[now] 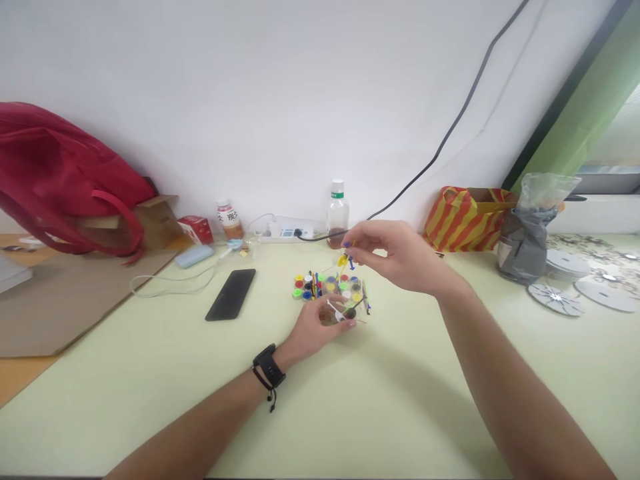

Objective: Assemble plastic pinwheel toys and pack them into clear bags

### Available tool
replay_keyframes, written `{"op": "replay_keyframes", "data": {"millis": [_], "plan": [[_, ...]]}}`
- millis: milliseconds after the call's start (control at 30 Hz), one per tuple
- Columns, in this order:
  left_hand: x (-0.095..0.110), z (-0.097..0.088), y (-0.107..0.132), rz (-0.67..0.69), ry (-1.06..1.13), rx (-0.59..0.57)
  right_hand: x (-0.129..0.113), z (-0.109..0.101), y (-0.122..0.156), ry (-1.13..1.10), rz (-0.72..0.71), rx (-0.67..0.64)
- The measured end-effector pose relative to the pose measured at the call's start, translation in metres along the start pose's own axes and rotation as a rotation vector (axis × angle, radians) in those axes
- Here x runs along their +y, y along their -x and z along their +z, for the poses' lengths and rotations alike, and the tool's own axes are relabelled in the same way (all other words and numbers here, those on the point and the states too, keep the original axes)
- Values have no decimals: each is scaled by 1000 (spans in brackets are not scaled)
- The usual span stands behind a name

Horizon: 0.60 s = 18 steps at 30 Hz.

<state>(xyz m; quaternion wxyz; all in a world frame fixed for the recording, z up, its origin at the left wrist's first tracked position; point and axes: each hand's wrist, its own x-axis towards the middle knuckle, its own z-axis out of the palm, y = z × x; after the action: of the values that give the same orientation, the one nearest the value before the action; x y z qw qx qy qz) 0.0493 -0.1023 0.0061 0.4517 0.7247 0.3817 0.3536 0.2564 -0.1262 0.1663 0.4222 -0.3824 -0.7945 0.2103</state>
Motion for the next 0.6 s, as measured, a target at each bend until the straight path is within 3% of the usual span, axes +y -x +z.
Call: {"op": "replay_keyframes", "data": {"millis": [400,600], "plan": [[2,0,1,47,-18,1,11,3,4,271,97,-288],[4,0,3,64,53,-110,10,1,4,283,83,-394]]}}
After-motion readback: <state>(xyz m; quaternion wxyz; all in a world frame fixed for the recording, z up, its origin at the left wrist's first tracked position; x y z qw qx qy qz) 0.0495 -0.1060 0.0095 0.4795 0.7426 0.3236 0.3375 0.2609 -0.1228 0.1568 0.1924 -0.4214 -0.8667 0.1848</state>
